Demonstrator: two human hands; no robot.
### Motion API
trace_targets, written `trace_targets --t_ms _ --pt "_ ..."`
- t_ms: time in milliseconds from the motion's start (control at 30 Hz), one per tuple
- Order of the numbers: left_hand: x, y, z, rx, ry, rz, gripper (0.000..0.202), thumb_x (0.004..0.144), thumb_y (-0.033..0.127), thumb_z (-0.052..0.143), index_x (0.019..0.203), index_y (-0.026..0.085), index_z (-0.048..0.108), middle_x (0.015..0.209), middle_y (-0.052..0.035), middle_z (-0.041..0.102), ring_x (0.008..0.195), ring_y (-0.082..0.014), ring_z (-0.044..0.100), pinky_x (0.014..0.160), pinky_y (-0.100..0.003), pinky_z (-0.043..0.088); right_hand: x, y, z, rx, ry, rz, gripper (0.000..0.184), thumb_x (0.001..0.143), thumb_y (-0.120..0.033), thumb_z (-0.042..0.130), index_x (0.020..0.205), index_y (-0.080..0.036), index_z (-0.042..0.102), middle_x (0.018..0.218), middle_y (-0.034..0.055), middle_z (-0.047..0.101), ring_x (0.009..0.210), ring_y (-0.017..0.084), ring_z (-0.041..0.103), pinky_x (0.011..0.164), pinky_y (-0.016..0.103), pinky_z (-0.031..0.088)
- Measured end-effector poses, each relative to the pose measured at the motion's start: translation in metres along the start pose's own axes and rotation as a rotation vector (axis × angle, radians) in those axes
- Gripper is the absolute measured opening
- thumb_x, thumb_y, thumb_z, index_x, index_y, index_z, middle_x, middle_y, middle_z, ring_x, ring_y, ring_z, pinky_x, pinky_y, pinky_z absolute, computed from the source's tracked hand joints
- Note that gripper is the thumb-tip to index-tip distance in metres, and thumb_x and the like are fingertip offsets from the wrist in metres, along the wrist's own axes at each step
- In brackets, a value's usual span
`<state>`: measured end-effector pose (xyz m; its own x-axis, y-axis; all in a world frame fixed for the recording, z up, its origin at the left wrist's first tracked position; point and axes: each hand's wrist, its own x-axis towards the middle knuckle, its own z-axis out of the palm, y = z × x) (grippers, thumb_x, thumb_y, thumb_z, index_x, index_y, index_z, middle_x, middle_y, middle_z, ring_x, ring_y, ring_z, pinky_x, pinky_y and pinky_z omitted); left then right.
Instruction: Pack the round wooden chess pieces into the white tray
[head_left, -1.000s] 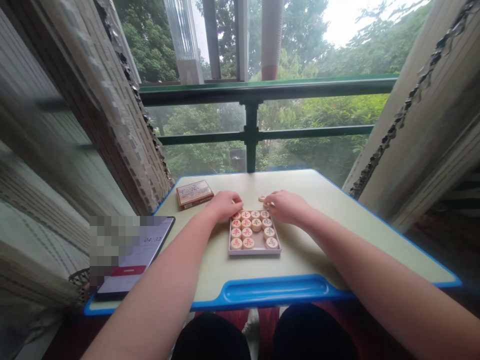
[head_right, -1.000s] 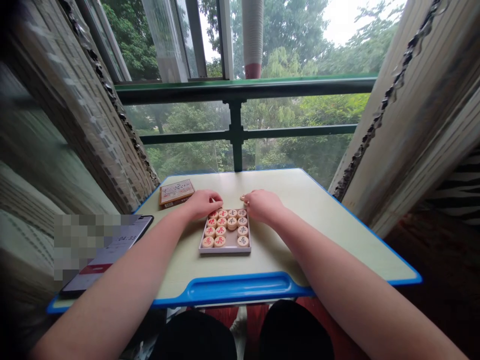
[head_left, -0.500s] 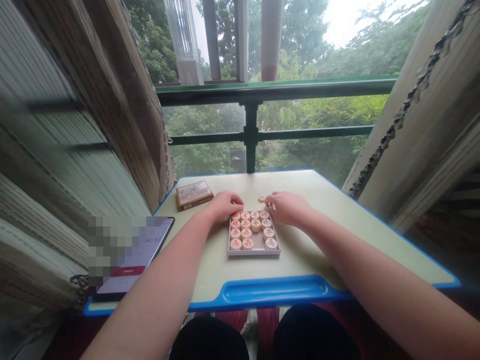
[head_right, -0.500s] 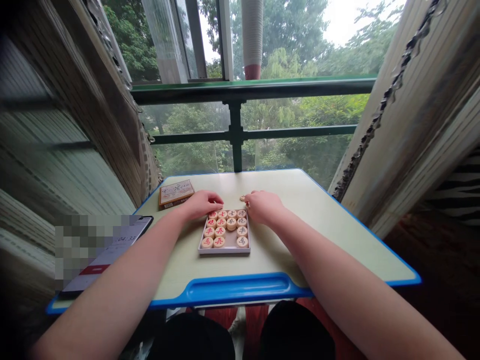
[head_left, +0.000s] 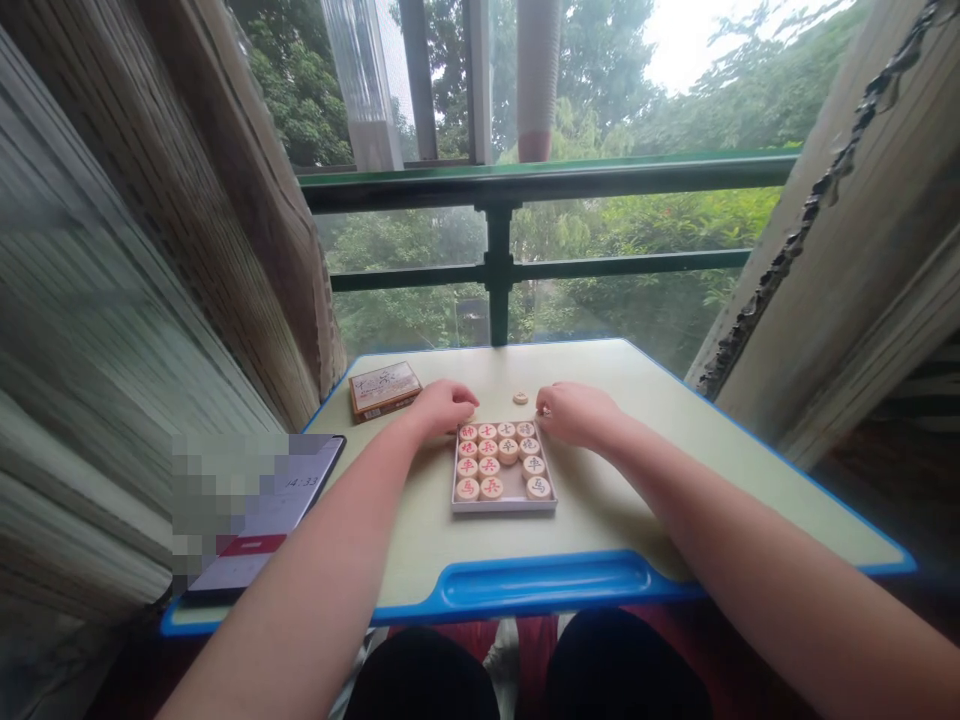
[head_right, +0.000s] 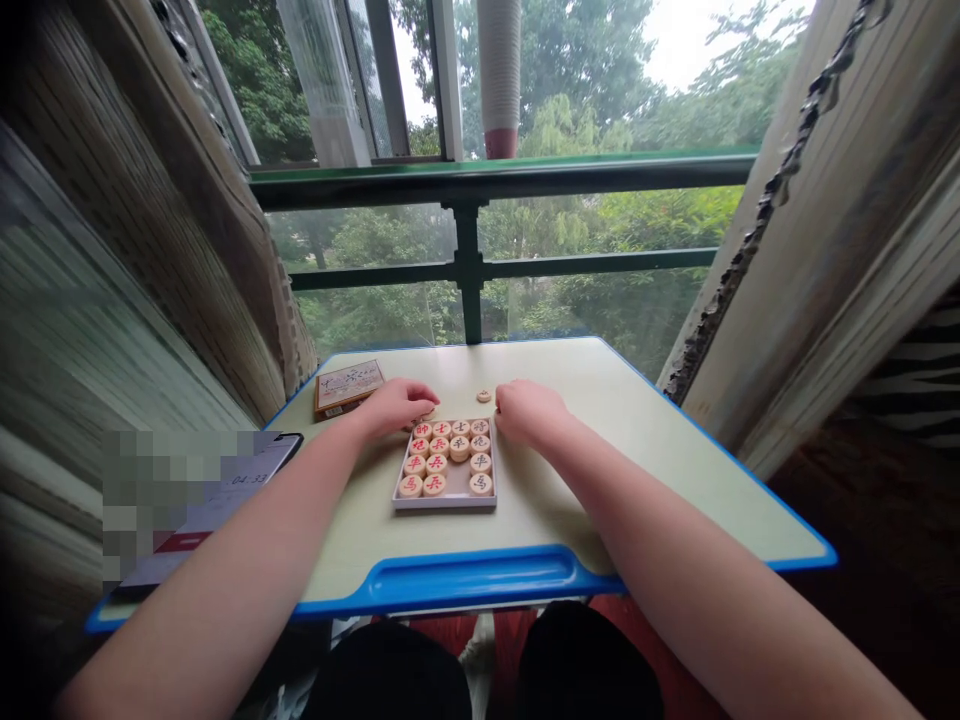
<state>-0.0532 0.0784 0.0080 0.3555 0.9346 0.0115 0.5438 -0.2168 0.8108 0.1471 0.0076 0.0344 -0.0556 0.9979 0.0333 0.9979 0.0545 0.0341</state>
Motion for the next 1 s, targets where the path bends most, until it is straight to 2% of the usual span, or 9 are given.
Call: trace_targets --t_ms 167,267,333,433,567,700,833,1000 --pt "-0.003 0.005 -0.002 -0.024 -0.054 -0.051 0.020 0.057 0.014 0.059 0.072 0.015 0.072 0.067 -0.0057 0.067 0.059 -0.0151 0.058 0.053 -0.023 0.045 0.000 0.001 -0.001 0.017 -0.023 0.024 0.027 0.078 -0.027 0.047 0.099 -0.022 0.063 0.102 0.0096 0.064 0.089 0.024 0.059 0.065 0.030 0.043" --pt "-0.002 0.004 -0.004 0.012 -0.058 -0.029 0.022 0.058 0.013 0.059 0.075 0.015 0.073 0.070 -0.0062 0.069 0.061 -0.0156 0.058 0.055 -0.024 0.045 -0.001 0.001 -0.001 0.090 0.070 0.055 0.034 0.082 -0.027 0.044 0.113 -0.022 0.057 0.110 0.0110 0.059 0.089 0.023 0.059 0.070 0.030 0.043" --pt "-0.002 0.003 -0.005 0.051 -0.069 -0.006 0.024 0.059 0.015 0.060 0.079 0.015 0.073 0.074 -0.0064 0.070 0.062 -0.0160 0.059 0.056 -0.025 0.045 -0.001 0.002 -0.002 0.152 0.152 0.053 0.034 0.083 -0.025 0.044 0.115 -0.020 0.054 0.113 0.0121 0.056 0.085 0.021 0.060 0.072 0.029 0.043" --pt "0.000 0.001 -0.006 0.097 -0.073 0.020 0.025 0.062 0.018 0.060 0.084 0.015 0.072 0.080 -0.0061 0.070 0.068 -0.0170 0.060 0.059 -0.025 0.046 -0.001 0.001 -0.004 0.233 0.238 0.020 0.025 0.081 -0.019 0.046 0.102 -0.018 0.059 0.106 0.0107 0.056 0.078 0.017 0.059 0.071 0.025 0.042" --pt "0.004 -0.005 -0.005 0.135 -0.073 0.050 0.025 0.064 0.022 0.061 0.086 0.015 0.070 0.082 -0.0055 0.070 0.074 -0.0176 0.061 0.064 -0.024 0.048 0.001 -0.002 -0.006 0.268 0.258 -0.021 0.018 0.076 -0.011 0.049 0.089 -0.016 0.061 0.096 0.0090 0.060 0.080 0.016 0.057 0.071 0.023 0.040" --pt "0.005 -0.005 -0.005 0.150 -0.080 0.057 0.025 0.065 0.022 0.059 0.087 0.015 0.070 0.083 -0.0059 0.070 0.074 -0.0178 0.062 0.062 -0.025 0.048 0.000 -0.003 -0.008 0.269 0.249 -0.025 0.016 0.075 -0.011 0.050 0.087 -0.015 0.060 0.092 0.0083 0.065 0.084 0.018 0.057 0.071 0.024 0.040" --pt "0.002 -0.002 -0.005 0.141 -0.107 0.019 0.027 0.066 0.021 0.058 0.089 0.015 0.069 0.082 -0.0064 0.069 0.069 -0.0171 0.061 0.057 -0.024 0.048 -0.002 -0.005 -0.011 0.317 0.213 -0.012 0.012 0.073 -0.014 0.053 0.083 -0.016 0.060 0.088 0.0072 0.067 0.079 0.017 0.059 0.065 0.023 0.040" --pt "0.007 -0.008 -0.003 0.133 -0.082 0.058 0.024 0.066 0.022 0.058 0.087 0.015 0.068 0.082 -0.0060 0.069 0.072 -0.0172 0.061 0.058 -0.024 0.047 -0.002 -0.008 -0.011 0.344 0.218 -0.025 0.011 0.070 -0.012 0.056 0.079 -0.017 0.060 0.081 0.0048 0.066 0.072 0.015 0.058 0.064 0.022 0.040"
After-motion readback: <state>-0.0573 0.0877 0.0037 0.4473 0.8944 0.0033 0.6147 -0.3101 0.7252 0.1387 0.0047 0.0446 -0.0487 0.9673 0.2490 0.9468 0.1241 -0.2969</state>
